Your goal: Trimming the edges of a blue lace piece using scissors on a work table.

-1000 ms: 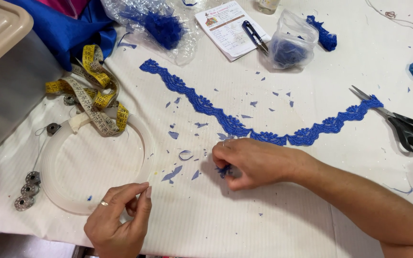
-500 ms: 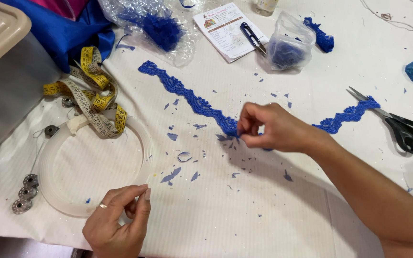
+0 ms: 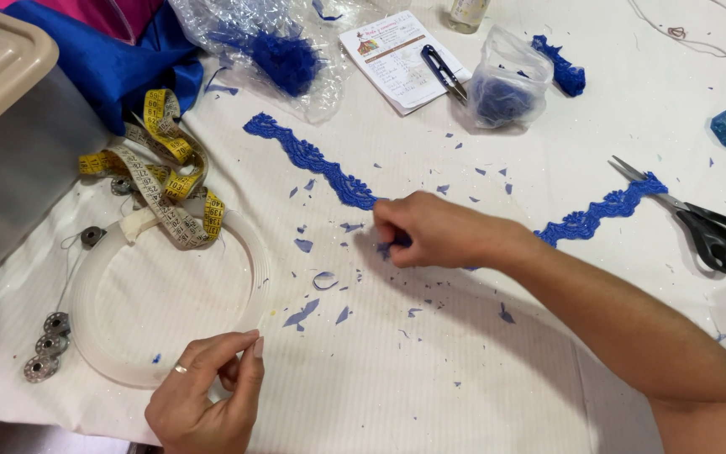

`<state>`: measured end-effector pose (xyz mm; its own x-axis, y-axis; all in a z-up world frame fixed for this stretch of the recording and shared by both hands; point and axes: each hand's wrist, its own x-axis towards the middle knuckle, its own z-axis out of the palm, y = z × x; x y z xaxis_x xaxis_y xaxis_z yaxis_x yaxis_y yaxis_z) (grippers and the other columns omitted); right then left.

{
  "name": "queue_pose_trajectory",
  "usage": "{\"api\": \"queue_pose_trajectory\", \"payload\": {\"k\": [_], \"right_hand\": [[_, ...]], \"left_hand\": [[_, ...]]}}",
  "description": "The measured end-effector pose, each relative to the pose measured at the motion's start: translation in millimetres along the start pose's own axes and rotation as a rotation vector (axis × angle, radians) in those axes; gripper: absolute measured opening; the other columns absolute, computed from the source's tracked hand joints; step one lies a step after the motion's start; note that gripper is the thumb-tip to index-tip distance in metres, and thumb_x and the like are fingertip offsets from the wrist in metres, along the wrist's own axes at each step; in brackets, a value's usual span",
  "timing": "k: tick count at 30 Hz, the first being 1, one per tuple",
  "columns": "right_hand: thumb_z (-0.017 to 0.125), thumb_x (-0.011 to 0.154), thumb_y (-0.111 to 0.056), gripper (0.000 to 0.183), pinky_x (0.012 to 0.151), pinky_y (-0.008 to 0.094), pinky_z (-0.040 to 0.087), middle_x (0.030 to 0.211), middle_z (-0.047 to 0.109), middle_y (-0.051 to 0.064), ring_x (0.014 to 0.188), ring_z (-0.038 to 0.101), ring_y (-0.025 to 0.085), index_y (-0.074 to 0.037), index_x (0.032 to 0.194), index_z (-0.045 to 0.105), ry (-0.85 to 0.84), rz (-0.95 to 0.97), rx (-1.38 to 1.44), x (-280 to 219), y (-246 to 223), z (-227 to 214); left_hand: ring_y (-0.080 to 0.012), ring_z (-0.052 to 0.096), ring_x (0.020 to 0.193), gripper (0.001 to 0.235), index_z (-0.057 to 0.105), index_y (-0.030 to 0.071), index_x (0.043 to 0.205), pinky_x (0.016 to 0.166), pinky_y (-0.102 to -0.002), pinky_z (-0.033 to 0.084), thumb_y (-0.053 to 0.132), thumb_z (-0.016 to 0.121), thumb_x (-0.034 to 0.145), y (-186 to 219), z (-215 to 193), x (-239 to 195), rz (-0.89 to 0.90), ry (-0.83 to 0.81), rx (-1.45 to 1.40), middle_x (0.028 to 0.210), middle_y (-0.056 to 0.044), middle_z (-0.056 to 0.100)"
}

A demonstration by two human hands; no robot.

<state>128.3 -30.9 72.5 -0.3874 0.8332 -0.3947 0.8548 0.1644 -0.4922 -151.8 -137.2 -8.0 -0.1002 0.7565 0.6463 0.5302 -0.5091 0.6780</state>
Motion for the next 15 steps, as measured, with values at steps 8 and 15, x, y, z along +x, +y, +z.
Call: {"api": "queue_pose_trajectory", "payload": {"k": [8,15], "right_hand": [[0.067,0.080,-0.011,0.013,0.060,0.029,0.041,0.081,0.066,0.000,0.066,0.051,0.014,-0.013,0.087,0.056,0.049,0.137,0.027,-29.4,6.0,-4.8],[0.066,0.083,-0.017,0.020,0.065,0.033,0.039,0.088,0.057,-0.001,0.073,0.048,0.018,-0.016,0.092,0.048,0.036,0.088,-0.164,-23.6,20.4,15.4]], "left_hand": [[-0.0098,0.047,0.050,0.007,0.072,0.006,0.087,0.050,-0.020,0.042,-0.001,0.074,0.084,-0.7,0.9,0.1,0.015,0.013,0.000,0.075,-0.006,0.068],[-0.0100,0.046,0.050,0.007,0.072,0.006,0.087,0.050,-0.021,0.042,-0.001,0.073,0.086,-1.9,-0.1,-1.0,0.029,0.010,0.016,0.076,-0.004,0.068]]}}
